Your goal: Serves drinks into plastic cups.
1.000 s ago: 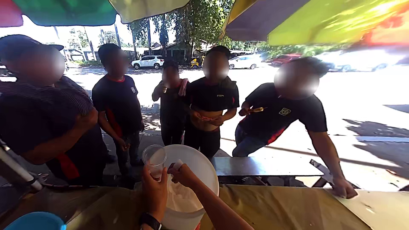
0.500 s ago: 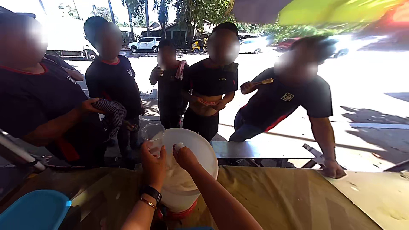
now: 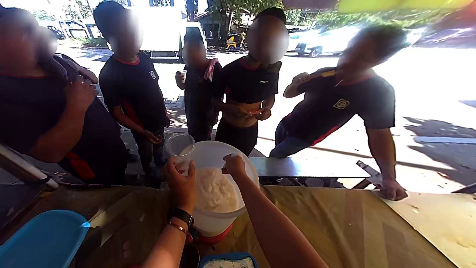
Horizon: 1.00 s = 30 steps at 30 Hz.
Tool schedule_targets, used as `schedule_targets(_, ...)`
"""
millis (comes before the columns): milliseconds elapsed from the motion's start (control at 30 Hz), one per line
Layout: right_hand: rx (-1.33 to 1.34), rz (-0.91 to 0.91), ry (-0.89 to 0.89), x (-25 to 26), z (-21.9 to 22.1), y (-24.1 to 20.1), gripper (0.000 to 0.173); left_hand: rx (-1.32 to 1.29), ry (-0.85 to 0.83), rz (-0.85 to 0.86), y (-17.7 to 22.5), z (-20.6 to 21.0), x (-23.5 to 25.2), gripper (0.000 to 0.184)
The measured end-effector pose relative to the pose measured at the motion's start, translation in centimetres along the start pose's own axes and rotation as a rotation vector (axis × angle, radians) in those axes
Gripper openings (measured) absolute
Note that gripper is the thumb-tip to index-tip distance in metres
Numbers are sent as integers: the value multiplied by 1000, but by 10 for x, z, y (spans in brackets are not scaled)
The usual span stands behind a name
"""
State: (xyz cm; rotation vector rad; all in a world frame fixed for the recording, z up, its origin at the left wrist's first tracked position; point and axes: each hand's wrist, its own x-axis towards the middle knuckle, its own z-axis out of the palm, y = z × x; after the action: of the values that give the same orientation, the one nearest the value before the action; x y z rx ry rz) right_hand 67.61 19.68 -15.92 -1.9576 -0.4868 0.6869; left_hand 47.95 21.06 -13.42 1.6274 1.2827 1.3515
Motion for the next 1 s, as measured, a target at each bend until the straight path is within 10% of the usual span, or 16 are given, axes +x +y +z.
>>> schedule_targets(633, 109, -172, 136, -43, -95, -99, 33, -18, -25, -32, 4, -1, 5, 64)
schedule_targets(1000, -8, -292, 234, -52, -170, -167, 31, 274, -433, -100, 22, -37, 29, 61)
